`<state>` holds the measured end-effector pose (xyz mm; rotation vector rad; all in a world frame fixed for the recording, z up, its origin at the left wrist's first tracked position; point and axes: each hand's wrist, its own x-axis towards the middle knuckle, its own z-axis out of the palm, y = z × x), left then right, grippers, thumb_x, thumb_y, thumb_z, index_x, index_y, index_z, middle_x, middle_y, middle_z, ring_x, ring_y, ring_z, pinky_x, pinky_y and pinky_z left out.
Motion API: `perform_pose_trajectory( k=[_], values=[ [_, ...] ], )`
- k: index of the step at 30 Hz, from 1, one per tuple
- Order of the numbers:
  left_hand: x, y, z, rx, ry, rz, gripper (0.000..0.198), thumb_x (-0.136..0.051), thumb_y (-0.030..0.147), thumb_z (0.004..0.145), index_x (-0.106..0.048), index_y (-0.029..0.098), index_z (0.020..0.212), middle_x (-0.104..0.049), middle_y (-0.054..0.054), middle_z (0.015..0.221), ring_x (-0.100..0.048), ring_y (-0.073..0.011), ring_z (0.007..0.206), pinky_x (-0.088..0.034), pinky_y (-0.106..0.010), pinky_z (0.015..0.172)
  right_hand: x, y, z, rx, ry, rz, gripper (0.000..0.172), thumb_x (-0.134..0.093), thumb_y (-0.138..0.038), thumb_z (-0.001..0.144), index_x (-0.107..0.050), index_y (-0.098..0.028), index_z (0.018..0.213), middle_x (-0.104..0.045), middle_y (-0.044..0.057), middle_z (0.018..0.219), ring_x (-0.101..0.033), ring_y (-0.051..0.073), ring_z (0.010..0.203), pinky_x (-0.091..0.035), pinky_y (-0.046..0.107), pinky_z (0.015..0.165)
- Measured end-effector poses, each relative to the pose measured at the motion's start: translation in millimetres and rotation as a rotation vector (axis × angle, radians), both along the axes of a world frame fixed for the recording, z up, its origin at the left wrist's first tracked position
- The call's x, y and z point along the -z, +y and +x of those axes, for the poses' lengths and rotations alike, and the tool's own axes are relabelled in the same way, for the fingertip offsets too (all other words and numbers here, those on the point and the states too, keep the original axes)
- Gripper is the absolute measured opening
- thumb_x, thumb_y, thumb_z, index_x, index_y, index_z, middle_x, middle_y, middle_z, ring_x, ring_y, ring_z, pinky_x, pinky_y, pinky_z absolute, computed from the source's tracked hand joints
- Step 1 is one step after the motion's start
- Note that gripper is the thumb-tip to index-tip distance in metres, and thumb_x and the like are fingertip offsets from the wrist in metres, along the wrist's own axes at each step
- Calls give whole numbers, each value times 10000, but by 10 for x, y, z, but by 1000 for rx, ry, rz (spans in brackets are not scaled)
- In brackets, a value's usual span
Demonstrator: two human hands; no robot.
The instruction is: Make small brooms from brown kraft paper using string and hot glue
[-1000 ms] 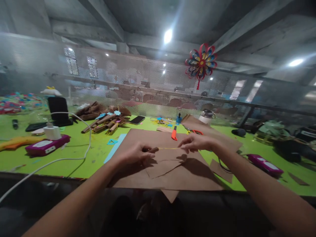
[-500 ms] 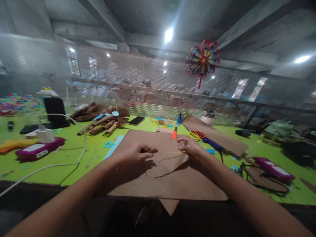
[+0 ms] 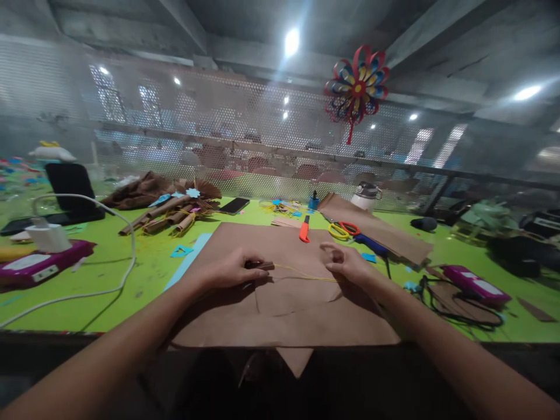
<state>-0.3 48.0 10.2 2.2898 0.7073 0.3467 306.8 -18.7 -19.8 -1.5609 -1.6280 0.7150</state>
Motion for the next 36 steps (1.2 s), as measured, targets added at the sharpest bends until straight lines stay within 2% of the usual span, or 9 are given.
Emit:
perform_pose_trajectory(
  k=[3, 9, 13, 17, 24, 26, 30, 32, 36],
  values=[
    [-68, -41, 15, -4, -23, 56, 314, -562, 357, 810, -689, 135, 993, -700, -99, 961, -595, -194, 844, -439, -292, 744, -137, 200, 42, -107, 3, 1, 724, -568, -136, 687, -370, -158, 1383, -457, -62, 669, -471, 102, 596, -389, 218, 575],
    [-70, -60, 8, 25, -40, 185, 261, -510, 307, 859, -699, 221, 1016, -690, -54, 928, -574, -174, 848, -427, -289, 776, -440, 718, -101, -398, -136, -122, 411, -641, -92, 645, -689, -132, 1051, -611, -19, 697, -549, 114, 653, -445, 235, 638],
    [-3, -70, -14, 87, -2, 212, 273, -493, 340, 894, -693, 232, 1047, -655, -67, 980, -577, -163, 832, -422, -274, 765, -413, 957, -390, -497, -229, -105, 390, -640, -58, 637, -722, -151, 1006, -670, -12, 713, -573, 119, 651, -449, 229, 634],
    [33, -55, 8, 150, 63, 306, 283, -477, 375, 906, -712, 261, 1014, -607, -58, 912, -540, -172, 854, -407, -273, 782, -289, 1020, -576, -420, -261, 45, 387, -599, -53, 687, -701, -139, 1050, -691, 9, 753, -589, 138, 702, -460, 246, 682],
    [43, -28, 25, 133, 105, 319, 294, -477, 402, 902, -713, 269, 1015, -553, -51, 898, -530, -169, 820, -417, -276, 763, -313, 691, -584, -171, -249, 291, 329, -561, -188, 815, -649, -189, 1132, -683, 87, 1035, -614, 189, 885, -469, 334, 825],
    [41, -39, 15, 125, 125, 328, 284, -479, 380, 905, -711, 262, 1020, -560, -50, 893, -541, -166, 805, -418, -277, 752, -324, 487, -587, -251, -264, 289, 310, -596, -234, 800, -662, -196, 1100, -679, 83, 1051, -612, 203, 919, -466, 348, 847],
    [15, -75, 14, 111, 90, 329, 260, -484, 340, 909, -695, 271, 1044, -606, -50, 986, -572, -169, 853, -416, -279, 785, -263, 136, -725, -567, -338, 263, 572, -669, -248, 727, -532, -212, 1280, -612, 82, 1188, -529, 247, 1098, -417, 383, 931],
    [-4, -92, 17, 100, 72, 320, 255, -482, 331, 912, -688, 271, 1050, -627, -48, 1023, -578, -175, 893, -413, -278, 802, -207, 62, -827, -538, -377, 269, 544, -666, -223, 727, -549, -232, 1258, -648, 72, 1082, -531, 256, 1056, -417, 388, 899],
    [-7, -97, -2, 34, 110, 341, 280, -467, 359, 915, -698, 237, 1014, -642, -55, 903, -575, -164, 788, -416, -263, 712, -153, 30, -868, -471, -387, 159, 172, -552, -236, 835, -705, -234, 912, -670, 41, 768, -554, 189, 739, -419, 304, 710]
  ],
)
